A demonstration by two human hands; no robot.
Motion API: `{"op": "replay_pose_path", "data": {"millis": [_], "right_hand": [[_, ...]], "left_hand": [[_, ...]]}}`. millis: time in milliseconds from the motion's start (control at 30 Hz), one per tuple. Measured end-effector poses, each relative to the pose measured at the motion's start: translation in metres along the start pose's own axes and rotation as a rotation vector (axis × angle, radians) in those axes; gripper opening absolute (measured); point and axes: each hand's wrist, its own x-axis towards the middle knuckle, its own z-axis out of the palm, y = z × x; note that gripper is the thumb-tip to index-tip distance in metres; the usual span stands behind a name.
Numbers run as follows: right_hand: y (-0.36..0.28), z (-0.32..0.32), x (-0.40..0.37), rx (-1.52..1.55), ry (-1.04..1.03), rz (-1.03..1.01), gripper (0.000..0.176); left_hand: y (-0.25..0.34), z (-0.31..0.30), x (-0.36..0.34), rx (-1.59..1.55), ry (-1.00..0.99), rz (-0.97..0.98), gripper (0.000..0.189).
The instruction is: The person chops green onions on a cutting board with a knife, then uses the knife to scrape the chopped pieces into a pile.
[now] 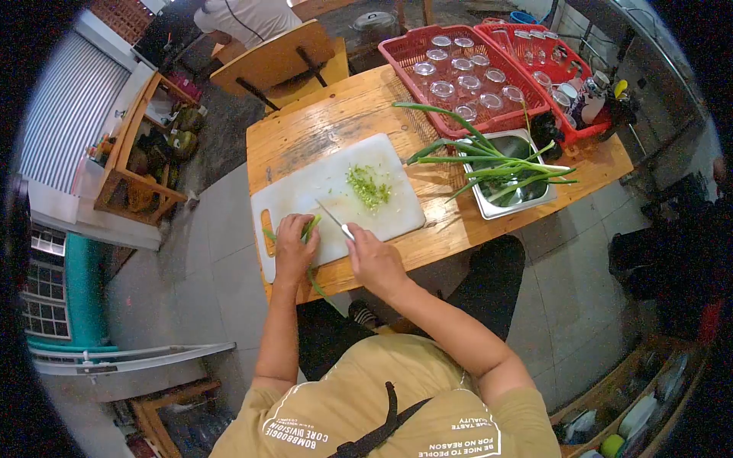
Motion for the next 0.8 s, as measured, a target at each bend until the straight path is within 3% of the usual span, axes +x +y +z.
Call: {"op": "replay_pose_path", "data": {"millis": [167, 267, 367, 533, 667, 800], "right_hand": [[0.005, 0.013, 0.011, -0.098, -0.053, -0.014, 0.035], [0.015, 0.005, 0.023, -0.172, -0.045, 0.087, 0.033], [0.014, 0.0, 0.026, -0.255, 0.029, 0.084, 0.034], [-0.002, 0.028, 0.036, -0.34, -0.063, -0.071, 0.039], [0.006, 0.036, 0.043, -0.351, -0.069, -0.009, 0.04], [0.015, -0.007, 0.033, -0.301, -0.066, 0.122, 0.036]], "left_hand": [[-0.008, -0.008, -0.001, -0.006, 0.008, -0.025, 0.025], [-0.013, -0.013, -0.002, -0.025, 0.006, -0.045, 0.024], [-0.022, -0.015, -0.003, -0.028, -0.011, -0.049, 0.024], [-0.02, -0.016, 0.0, -0.026, -0.009, -0.026, 0.025], [-0.016, -0.017, 0.004, -0.027, -0.006, 0.001, 0.027], [-0.016, -0.014, 0.01, -0.031, -0.003, 0.03, 0.027]]}}
